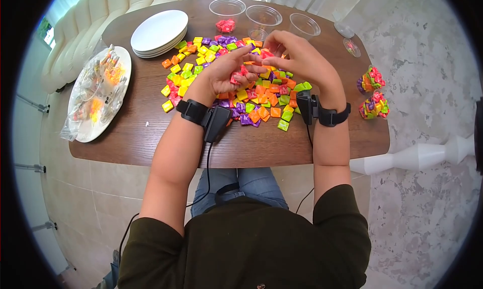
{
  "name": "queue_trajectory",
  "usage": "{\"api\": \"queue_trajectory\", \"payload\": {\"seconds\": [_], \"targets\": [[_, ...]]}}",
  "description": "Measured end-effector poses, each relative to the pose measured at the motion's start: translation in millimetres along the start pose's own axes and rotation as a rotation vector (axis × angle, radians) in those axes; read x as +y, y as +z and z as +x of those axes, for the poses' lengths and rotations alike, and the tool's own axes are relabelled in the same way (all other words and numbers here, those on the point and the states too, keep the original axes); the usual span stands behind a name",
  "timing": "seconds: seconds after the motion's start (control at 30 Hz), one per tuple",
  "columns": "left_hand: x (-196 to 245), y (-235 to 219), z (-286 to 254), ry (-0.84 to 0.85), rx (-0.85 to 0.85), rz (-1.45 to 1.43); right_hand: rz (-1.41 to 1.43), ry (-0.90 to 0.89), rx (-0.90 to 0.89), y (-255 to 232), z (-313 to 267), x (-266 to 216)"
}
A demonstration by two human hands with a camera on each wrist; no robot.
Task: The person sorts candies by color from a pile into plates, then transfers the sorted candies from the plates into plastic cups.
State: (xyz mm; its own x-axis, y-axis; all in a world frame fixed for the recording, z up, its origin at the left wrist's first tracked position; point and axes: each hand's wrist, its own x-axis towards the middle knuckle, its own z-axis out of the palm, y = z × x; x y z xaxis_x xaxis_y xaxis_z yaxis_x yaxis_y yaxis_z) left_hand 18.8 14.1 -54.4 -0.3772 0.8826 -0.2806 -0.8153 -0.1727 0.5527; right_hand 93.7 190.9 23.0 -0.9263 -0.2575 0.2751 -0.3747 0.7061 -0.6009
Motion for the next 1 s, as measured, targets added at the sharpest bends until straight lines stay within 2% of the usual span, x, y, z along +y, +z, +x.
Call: {"api": "queue_trajectory", "payload": {"seconds": [0.07, 0.1, 0.2, 0.27, 0.3, 0.37, 0.5, 0.63, 0.67, 0.73, 0.77, 0.83, 0.9, 0.93, 1.0], "targets": [[-1, 4, -2, -0.048, -0.126, -0.017, -0.103, 0.029, -0.097, -5, -7, 4], [0, 1, -1, -0.027, -0.120, -0.031, -0.155, 0.043, -0.146, -8, -10, 5], [5, -19, 8, 0.036, -0.087, -0.100, -0.398, 0.271, -0.295, 1, -15, 15], [7, -12, 4, 0.098, 0.020, -0.140, -0.520, 0.397, -0.414, 10, -12, 15], [8, -9, 2, 0.131, 0.075, -0.158, -0.468, 0.415, -0.454, 13, -9, 19], [10, -11, 1, 0.136, 0.073, -0.135, -0.361, 0.445, -0.533, 23, -4, 33], [11, -19, 2, 0.106, 0.025, 0.004, -0.300, 0.301, -0.396, 13, -1, 36], [3, -1, -2, 0.019, 0.003, 0.091, 0.090, 0.121, -0.045, 1, 3, 4], [0, -2, 1, 0.007, 0.006, 0.104, 0.105, 0.058, 0.025, 7, 4, 0], [1, -3, 2, -0.032, -0.077, 0.044, 0.135, -0.067, 0.169, 16, 7, -6], [2, -3, 2, -0.051, -0.119, 0.014, 0.042, -0.077, 0.175, 16, 6, -6], [5, -9, 1, 0.028, -0.081, -0.059, -0.146, -0.101, 0.183, 17, 6, -4], [9, -21, 7, 0.104, -0.090, -0.154, -0.237, -0.083, -0.016, 23, 1, 5], [12, -15, 1, 0.122, -0.037, -0.225, -0.282, -0.073, -0.116, 26, -1, 9], [17, -29, 3, 0.145, -0.067, -0.279, -0.258, -0.024, -0.370, 38, -3, 12]]}}
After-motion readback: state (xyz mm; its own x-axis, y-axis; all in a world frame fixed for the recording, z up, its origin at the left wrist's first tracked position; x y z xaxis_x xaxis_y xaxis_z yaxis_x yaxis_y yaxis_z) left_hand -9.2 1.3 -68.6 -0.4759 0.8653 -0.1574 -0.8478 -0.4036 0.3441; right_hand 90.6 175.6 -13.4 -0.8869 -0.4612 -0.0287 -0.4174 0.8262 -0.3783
